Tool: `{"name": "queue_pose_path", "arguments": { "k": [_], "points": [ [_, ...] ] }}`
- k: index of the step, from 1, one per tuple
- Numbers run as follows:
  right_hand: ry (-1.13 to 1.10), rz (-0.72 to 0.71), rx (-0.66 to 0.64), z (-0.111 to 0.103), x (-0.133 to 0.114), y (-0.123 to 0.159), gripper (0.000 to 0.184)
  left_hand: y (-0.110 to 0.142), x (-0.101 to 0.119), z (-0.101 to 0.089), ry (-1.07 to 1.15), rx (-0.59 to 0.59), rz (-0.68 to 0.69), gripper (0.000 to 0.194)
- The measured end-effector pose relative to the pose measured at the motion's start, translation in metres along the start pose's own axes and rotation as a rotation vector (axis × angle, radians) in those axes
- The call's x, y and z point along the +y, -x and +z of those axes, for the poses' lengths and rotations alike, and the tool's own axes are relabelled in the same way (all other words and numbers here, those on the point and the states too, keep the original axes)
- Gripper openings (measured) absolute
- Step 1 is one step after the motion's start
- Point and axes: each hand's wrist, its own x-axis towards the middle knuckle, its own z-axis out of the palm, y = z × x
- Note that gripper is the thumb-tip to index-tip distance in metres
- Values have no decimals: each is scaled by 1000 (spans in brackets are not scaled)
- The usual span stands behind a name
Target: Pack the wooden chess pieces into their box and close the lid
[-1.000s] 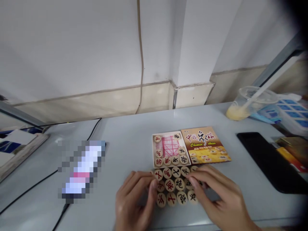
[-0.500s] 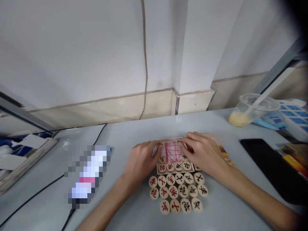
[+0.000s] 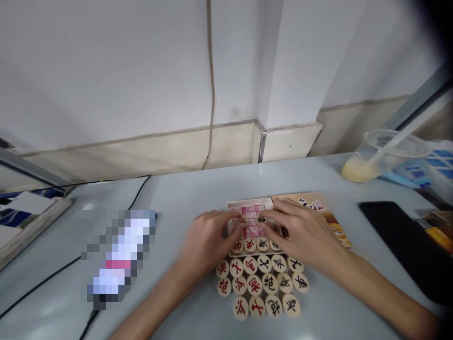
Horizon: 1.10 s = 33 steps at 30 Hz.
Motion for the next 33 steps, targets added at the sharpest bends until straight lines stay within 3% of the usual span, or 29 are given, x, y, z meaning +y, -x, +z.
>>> {"name": "queue_pose_path", "arguments": {
  "k": [8, 21, 29, 33],
  "points": [
    [-40, -9, -21, 4, 3, 1, 20, 2, 2, 6, 13, -13, -15, 30],
    [-83, 12, -48, 2, 2, -2, 16, 3, 7, 8, 18, -11, -1, 17],
    [-226, -70, 65, -7, 0, -5, 33, 1, 11, 0, 11, 154, 143, 17],
    [-293, -86, 167, -16, -11, -2, 29, 9, 18, -11, 105, 218, 175, 15]
  ]
}}
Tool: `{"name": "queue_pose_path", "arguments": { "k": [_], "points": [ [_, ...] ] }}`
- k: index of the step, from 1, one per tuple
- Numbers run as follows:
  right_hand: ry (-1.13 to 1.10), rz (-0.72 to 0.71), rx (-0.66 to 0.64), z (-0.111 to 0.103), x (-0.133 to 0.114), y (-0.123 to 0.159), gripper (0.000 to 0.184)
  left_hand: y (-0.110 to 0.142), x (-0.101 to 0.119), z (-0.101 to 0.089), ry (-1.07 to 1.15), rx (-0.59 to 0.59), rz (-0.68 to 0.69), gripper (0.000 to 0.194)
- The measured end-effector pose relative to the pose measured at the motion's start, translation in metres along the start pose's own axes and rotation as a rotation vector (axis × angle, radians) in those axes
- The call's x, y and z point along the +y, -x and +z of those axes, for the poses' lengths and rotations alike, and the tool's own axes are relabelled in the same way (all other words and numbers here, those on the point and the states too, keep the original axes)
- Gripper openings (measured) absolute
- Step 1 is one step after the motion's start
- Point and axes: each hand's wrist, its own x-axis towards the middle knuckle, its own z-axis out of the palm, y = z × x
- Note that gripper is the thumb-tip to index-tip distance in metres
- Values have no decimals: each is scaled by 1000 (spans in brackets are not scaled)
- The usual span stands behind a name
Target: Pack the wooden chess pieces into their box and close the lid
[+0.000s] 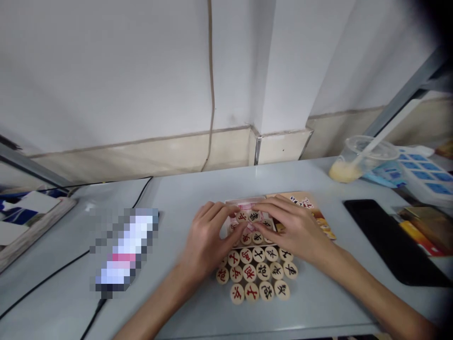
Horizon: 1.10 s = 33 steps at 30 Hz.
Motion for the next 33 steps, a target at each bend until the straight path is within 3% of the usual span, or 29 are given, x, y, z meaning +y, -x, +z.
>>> {"name": "queue_pose_path", "arguments": {
  "k": [4, 8, 12, 20, 29, 33],
  "points": [
    [-44, 23, 136, -2, -28, 22, 27, 23, 18, -11, 77, 68, 15, 18],
    [33, 95, 262, 1, -50, 64, 31, 63, 30, -14, -56, 150, 37, 27],
    [102, 167, 236, 1, -54, 97, 26, 91, 34, -15, -124, 168, 31, 19],
    [129, 161, 158, 1, -51, 101, 29, 93, 34, -8, -136, 137, 129, 14],
    [118, 149, 74, 3, -50, 101, 32, 97, 31, -10, -138, 80, 132, 21],
    [102, 152, 51, 2, -51, 101, 28, 96, 32, -10, -104, 63, 157, 15]
  ]
}}
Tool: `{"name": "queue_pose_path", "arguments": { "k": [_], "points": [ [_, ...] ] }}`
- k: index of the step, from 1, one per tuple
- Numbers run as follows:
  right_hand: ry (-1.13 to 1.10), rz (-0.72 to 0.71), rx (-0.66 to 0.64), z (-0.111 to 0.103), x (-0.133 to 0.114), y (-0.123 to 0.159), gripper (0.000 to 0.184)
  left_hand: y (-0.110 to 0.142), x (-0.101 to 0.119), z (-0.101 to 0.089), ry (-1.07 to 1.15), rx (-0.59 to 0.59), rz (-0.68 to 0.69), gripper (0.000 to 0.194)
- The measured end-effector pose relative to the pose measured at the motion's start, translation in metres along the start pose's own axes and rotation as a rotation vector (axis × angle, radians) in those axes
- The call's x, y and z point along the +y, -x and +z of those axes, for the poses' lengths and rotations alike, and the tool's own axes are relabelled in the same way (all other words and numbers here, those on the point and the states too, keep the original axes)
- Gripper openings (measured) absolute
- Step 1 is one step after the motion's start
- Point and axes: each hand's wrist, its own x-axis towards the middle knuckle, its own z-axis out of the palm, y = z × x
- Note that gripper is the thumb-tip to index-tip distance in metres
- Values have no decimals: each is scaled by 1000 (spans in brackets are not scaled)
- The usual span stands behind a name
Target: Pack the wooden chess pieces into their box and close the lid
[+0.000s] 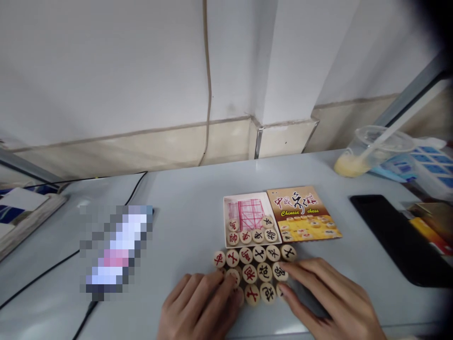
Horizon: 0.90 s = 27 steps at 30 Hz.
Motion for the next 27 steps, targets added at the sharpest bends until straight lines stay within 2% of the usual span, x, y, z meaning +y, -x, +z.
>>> {"name": "queue_pose_path", "arguments": {
  "k": [4, 10, 13, 16, 19, 22, 24, 27],
  "points": [
    [-9, -12, -8, 0, -1, 1, 26, -4, 1, -1, 8, -44, 1, 16],
    [-54, 21, 35, -2, 0, -1, 26, -3, 0, -2, -2, -8, 0, 17],
    [-112, 57, 87, -3, 3, -7, 20, -5, -4, -3, 49, 31, -89, 18],
    [-102, 39, 103, -4, 10, -23, 19, -17, -15, -6, 100, 39, -164, 20],
    [-68, -62, 19, -5, 23, -53, 17, -42, -30, -8, 139, -14, -173, 16],
    [-19, -170, -109, -3, 41, -89, 11, -71, -48, -2, 159, -139, -212, 12],
    [-1, -179, -186, -1, 53, -109, 9, -85, -57, 6, 168, -256, -265, 12],
    [-5, -169, -246, 3, 65, -123, 11, -92, -65, 18, 181, -319, -318, 12]
  ]
}}
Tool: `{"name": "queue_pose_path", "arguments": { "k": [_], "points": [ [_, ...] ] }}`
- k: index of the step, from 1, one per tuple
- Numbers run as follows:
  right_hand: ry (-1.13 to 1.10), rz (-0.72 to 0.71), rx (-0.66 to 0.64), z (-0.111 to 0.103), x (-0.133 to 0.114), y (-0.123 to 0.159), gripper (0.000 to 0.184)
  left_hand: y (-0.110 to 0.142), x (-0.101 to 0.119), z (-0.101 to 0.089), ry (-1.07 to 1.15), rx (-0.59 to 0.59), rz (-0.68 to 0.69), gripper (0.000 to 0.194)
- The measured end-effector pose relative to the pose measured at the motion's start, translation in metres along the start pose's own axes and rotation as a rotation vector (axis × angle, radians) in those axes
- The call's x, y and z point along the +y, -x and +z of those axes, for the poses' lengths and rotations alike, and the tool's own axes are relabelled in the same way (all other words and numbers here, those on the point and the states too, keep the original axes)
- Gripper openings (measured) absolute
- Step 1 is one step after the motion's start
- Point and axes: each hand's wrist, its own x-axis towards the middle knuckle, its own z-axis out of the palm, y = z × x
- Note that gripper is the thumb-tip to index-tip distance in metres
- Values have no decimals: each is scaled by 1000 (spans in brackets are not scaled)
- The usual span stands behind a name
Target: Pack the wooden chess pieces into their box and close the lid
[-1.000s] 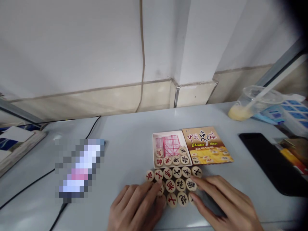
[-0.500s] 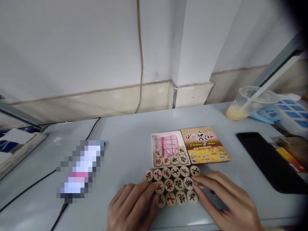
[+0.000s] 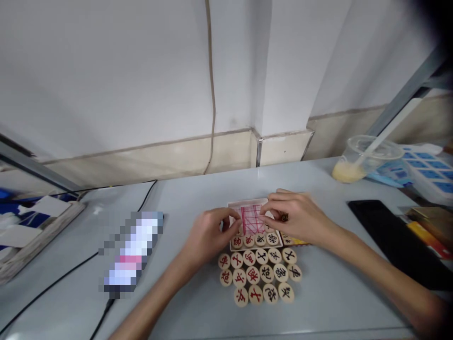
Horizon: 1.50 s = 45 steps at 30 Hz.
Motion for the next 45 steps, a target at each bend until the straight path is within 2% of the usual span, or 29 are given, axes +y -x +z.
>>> {"name": "queue_pose_path", "arguments": {
  "k": [5, 12, 20, 23, 27, 31, 39, 45],
  "points": [
    [-14, 5, -17, 5, 6, 10, 13, 6, -3, 4, 5, -22, -51, 14],
    [-46, 42, -75, 4, 3, 15, 31, 10, -5, -1, -23, -68, 22, 38],
    [32, 75, -22, 8, -9, 16, 28, 12, -10, 6, -69, -67, 116, 28],
    [24, 50, -29, 10, -10, 16, 24, 11, -10, 7, -74, -22, 78, 25],
    [58, 70, 10, 14, -8, 16, 22, 7, -7, 10, -88, 55, -48, 24],
    [86, 103, 1, 19, -6, 15, 20, 3, -2, 14, -60, 40, -134, 23],
    [112, 137, -34, 22, -6, 14, 21, 0, -4, 17, 20, -13, -196, 24],
    [94, 121, -3, 21, -12, 13, 19, 1, -3, 17, 79, 4, -167, 27]
  ]
}}
